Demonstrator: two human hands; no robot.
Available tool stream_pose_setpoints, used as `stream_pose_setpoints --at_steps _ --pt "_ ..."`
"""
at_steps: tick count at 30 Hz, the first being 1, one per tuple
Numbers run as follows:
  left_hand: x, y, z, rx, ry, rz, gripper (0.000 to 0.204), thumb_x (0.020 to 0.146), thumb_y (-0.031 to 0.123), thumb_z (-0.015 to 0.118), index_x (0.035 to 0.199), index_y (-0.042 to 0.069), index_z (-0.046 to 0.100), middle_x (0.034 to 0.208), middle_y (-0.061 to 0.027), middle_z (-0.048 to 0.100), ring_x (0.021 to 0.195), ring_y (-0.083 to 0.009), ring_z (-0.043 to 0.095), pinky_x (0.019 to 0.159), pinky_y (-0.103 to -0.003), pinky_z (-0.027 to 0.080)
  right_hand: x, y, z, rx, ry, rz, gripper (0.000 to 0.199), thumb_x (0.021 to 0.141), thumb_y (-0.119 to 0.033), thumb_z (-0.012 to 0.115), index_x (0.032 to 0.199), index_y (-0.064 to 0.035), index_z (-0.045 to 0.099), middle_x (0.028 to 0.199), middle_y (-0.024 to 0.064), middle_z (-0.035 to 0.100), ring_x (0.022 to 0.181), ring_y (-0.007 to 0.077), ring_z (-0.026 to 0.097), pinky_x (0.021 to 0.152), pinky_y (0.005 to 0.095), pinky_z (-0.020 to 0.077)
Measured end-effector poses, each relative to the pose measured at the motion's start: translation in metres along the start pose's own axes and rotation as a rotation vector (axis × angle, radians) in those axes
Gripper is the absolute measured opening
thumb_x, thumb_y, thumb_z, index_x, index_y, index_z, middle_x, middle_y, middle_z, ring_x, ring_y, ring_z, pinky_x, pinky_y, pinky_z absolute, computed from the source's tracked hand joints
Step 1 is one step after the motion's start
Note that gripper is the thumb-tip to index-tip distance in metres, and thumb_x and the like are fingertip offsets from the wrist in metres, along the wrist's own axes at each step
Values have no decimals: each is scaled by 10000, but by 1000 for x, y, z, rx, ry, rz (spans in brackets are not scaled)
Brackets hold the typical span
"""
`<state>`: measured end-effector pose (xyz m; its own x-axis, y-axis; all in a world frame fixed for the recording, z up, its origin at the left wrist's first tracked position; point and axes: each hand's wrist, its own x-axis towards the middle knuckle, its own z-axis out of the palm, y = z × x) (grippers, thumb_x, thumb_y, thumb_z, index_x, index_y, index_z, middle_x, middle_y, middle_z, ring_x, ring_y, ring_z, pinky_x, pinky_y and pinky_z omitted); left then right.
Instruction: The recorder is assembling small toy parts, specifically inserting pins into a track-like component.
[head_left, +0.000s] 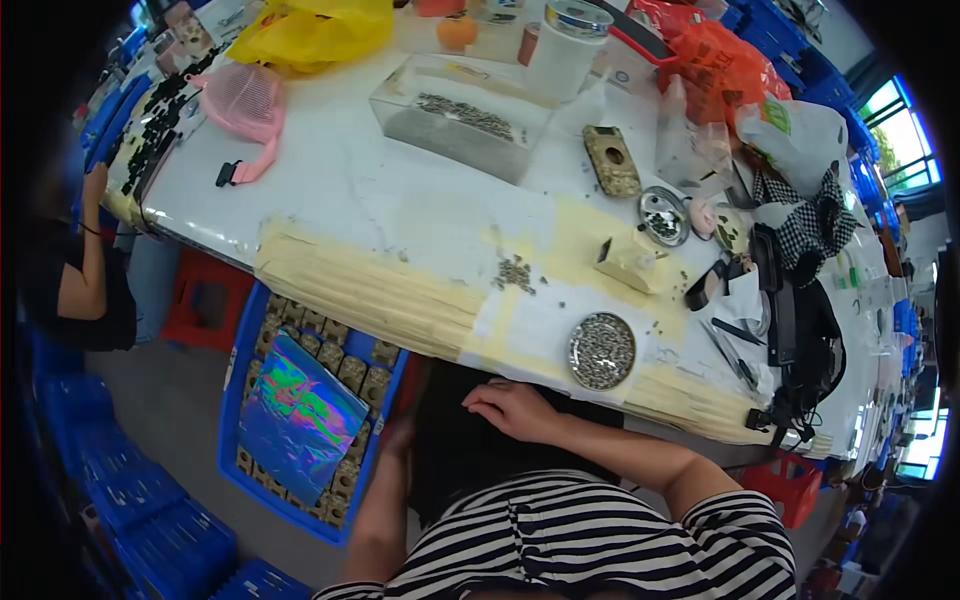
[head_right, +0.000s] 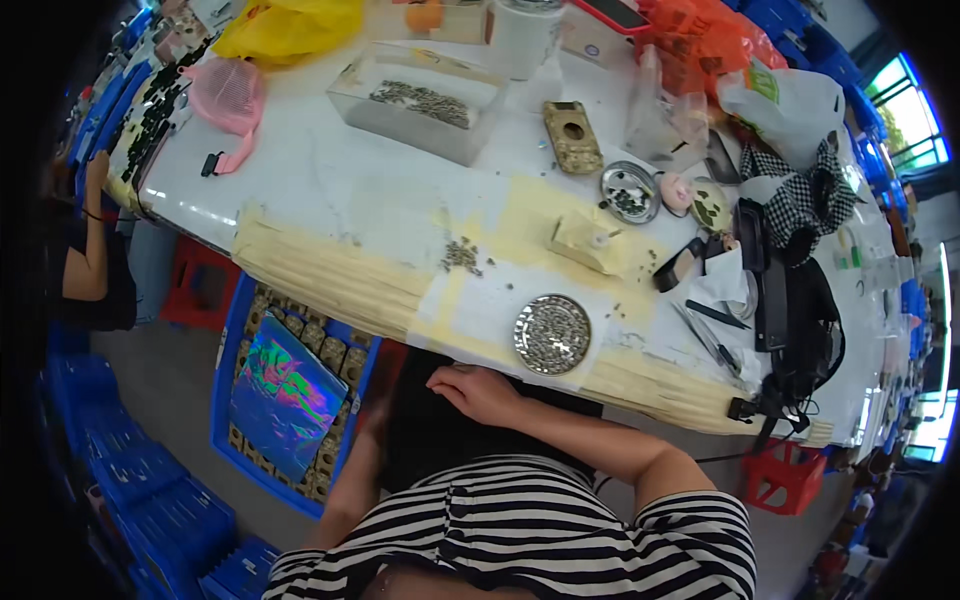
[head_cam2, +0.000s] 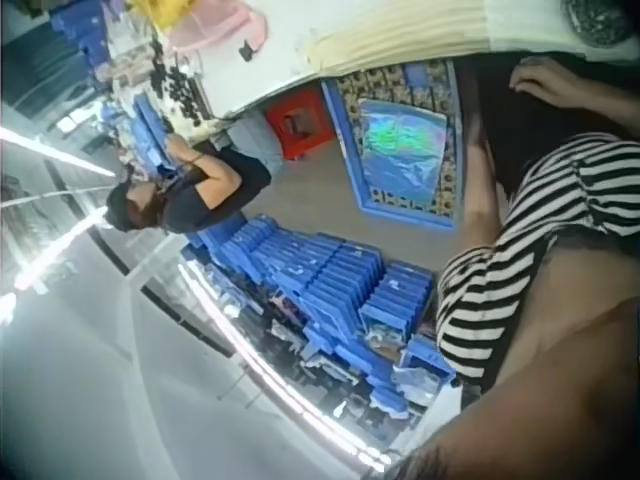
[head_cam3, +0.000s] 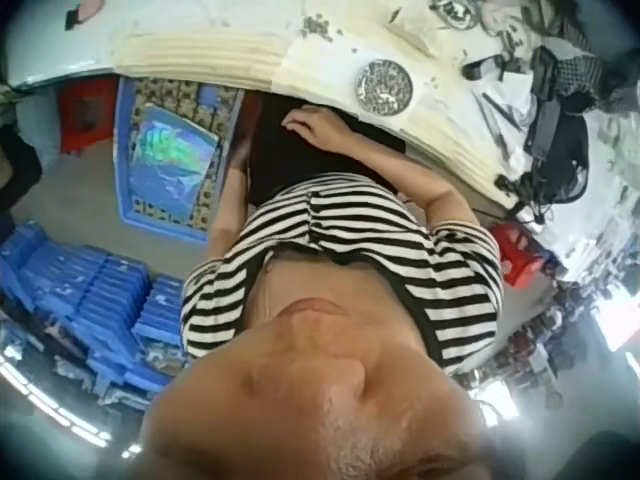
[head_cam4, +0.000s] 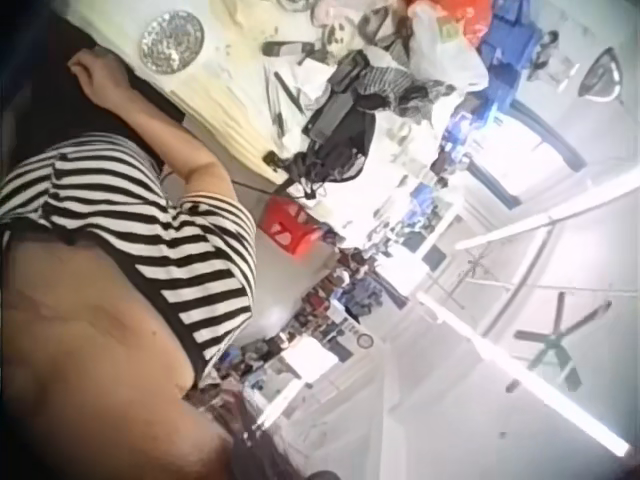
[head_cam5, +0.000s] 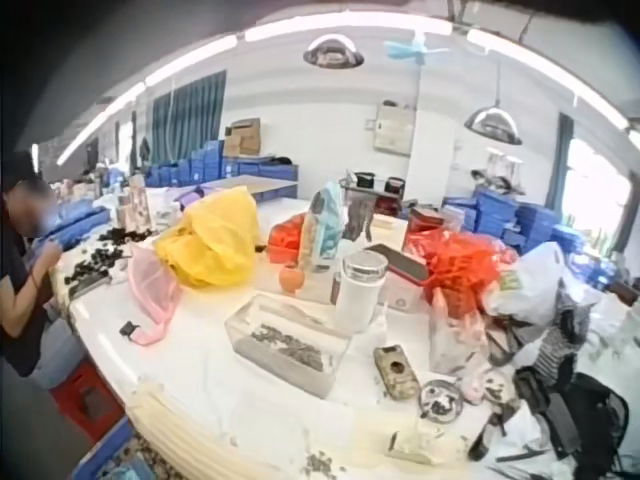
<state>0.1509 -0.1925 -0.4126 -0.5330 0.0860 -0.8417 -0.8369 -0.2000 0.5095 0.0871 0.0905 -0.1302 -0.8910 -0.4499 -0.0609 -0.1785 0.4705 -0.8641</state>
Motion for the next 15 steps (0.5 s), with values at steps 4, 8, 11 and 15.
stream_pose_setpoints --at_steps 4,8,11,15 --pt "-15 -28 -12 113 -45 -91 418 975 235 573 1341 45 508 1264 -96 595 1149 -195 581 907 -316 503 -2 -32 -23 75 101 -271 102 881 -90 670 979 -62 671 849 85 672 781 279 647 695 361 519" --pt "-5 -15 -2 222 -54 -76 410 977 235 570 1334 40 514 1258 -99 597 1143 -196 584 904 -315 503 -12 -56 -39 45 285 -397 112 862 -78 685 973 -65 680 833 76 673 761 262 647 666 355 514" --pt "-3 0 11 269 -69 -62 405 979 235 567 1328 36 519 1254 -102 599 1138 -197 586 902 -314 504 -29 -76 -74 120 101 -505 74 885 -99 642 956 -78 639 857 77 663 781 278 640 689 383 508" --pt "-11 17 13 308 -49 -52 398 982 235 563 1321 31 525 1249 -105 602 1132 -198 589 900 -312 504 -50 -106 -126 208 111 -683 115 846 -28 683 960 -34 698 863 61 682 739 228 647 646 328 516"
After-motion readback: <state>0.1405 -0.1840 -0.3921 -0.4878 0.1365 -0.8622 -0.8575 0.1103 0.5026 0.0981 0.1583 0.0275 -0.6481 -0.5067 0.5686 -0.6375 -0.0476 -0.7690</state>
